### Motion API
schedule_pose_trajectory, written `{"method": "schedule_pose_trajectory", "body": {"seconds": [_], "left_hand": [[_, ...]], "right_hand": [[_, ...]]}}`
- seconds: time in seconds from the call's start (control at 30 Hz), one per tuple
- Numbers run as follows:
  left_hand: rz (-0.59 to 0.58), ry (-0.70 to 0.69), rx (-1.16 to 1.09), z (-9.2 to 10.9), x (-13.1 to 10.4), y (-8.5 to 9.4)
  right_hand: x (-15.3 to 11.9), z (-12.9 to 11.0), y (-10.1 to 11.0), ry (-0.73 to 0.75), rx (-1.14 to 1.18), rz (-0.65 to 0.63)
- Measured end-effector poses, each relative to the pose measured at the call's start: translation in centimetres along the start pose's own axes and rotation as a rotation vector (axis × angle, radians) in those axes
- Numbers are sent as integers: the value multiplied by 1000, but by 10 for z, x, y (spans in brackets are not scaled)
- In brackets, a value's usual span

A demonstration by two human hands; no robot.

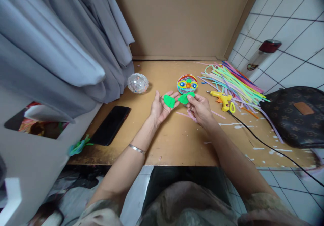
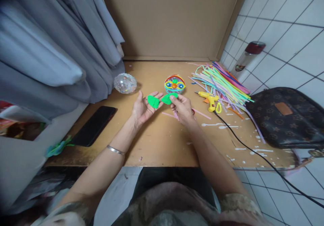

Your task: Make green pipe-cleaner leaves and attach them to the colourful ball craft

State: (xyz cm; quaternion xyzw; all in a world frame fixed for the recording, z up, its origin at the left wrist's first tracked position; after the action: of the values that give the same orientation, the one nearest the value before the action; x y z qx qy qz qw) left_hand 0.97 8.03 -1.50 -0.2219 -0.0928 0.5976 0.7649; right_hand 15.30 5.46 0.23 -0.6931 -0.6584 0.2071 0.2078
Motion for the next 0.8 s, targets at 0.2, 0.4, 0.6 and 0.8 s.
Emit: {"method": "schedule_pose_trajectory", "body": {"seconds": [0.2, 0.4, 0.6, 0.8], "left_hand": [[4, 22, -28, 2, -2, -3], [-9, -12, -38, 6, -3, -4], [18, -57, -68, 9, -2, 4], [1, -86, -84, 12, -2, 0]], "right_hand": [[1, 2, 4, -21, 2, 22], [2, 2, 4, -10, -22, 7], [1, 3, 3, -28, -17, 6], [0, 1, 2, -18, 3, 11]]}}
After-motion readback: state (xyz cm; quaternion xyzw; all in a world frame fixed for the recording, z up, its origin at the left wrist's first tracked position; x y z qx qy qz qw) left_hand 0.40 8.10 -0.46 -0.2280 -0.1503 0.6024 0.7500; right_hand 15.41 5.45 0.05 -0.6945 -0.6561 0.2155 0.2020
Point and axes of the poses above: each hand's wrist, its own x-axis towards the middle knuckle, its own y-axis out of the back of the hand, z = x × y, the point moved 10 cm from there along x, towards the middle knuckle, and after that the axes turned 14 degrees about x, right-handed, at the moved point
